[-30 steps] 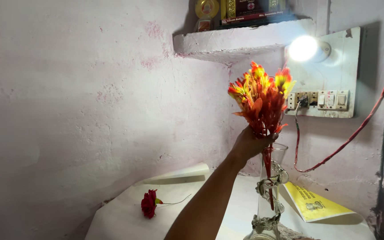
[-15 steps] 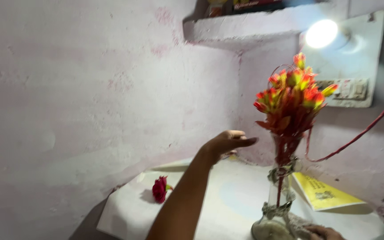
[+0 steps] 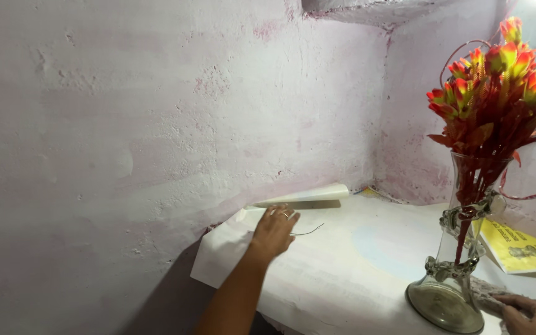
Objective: The person arranges artificial flowers into a glass vase on a table, then wipes the surface of a large, plastic-wrapped decorative item on a nearby bed using a cloth.
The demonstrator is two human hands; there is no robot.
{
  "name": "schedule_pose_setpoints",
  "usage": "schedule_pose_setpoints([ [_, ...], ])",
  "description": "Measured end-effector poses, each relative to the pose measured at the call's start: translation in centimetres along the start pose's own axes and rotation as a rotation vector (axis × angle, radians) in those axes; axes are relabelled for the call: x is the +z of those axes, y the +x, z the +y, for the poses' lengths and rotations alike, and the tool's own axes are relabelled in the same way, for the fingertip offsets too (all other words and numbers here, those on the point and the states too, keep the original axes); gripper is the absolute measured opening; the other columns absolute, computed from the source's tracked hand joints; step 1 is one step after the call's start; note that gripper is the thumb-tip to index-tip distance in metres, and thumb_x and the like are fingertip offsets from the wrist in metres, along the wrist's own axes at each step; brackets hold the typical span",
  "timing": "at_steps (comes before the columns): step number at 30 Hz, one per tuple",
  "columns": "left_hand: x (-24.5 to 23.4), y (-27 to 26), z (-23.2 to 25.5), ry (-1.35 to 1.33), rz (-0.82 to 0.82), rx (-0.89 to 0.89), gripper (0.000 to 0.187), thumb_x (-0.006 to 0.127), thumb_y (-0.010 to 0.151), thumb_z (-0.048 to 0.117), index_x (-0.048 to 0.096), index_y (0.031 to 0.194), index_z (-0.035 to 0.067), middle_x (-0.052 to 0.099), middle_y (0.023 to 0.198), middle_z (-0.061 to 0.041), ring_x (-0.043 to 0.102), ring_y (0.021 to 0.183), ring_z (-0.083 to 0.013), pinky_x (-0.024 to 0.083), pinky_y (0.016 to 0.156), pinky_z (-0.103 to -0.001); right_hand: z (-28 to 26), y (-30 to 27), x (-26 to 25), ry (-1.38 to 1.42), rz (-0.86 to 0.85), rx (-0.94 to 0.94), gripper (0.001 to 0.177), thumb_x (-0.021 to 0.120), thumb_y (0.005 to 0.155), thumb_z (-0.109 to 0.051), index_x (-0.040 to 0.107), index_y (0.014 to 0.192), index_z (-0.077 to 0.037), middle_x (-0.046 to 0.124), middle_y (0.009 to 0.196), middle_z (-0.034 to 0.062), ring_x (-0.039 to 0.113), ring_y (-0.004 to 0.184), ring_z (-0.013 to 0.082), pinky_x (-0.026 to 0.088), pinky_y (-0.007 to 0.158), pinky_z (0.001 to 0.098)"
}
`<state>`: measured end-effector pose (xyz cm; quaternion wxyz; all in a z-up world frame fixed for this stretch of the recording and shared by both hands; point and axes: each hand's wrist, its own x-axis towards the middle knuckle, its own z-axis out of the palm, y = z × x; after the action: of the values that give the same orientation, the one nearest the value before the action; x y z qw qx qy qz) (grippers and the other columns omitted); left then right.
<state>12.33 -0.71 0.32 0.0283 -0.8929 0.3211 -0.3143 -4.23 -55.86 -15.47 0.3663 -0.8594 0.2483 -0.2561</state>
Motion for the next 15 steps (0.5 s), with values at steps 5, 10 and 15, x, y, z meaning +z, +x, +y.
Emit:
schedule_pose_setpoints([
  [5,3.9,1.9,-0.3,0.47,-0.431,-0.176,0.044,0.06,0.105,0.031,0.062,0.14,0.005,0.064,0.136,-0.012,0.04,0.143,-0.0295,0.003,0.128,-0.05,0.8,-1.8,-1.7,-0.144,-0.082,0.024,0.034,0.067,0.094,-0.026,0.083,0.123,-0.018,0.08,0.099,0.0159,0.078,0.082,0.0273,0.065,0.082,0.0391],
  [10,3.0,1.1,-2.7,0.293,-0.578,-0.354,0.045,0.064,0.098,0.041,0.068,0.13,0.01,0.056,0.143,-0.013,0.05,0.135,-0.0315,0.044,0.106,-0.045,-1.1,-3.5,-2.5,-0.295,0.017,0.089,0.039,0.065,0.092,-0.042,0.081,0.127,-0.036,0.08,0.103,0.0084,0.078,0.088,0.0279,0.066,0.087,0.0395],
  [15,0.0,-1.1,-4.4,0.086,-0.414,-0.448,0.026,0.064,0.095,0.024,0.075,0.115,0.011,0.069,0.121,-0.013,0.067,0.114,-0.0312,0.056,0.09,-0.046,-2.0,-5.8,-3.1,-0.052,0.189,-0.038,0.038,0.068,0.094,-0.03,0.077,0.13,-0.021,0.081,0.104,0.0163,0.077,0.088,0.0265,0.06,0.089,0.0411],
])
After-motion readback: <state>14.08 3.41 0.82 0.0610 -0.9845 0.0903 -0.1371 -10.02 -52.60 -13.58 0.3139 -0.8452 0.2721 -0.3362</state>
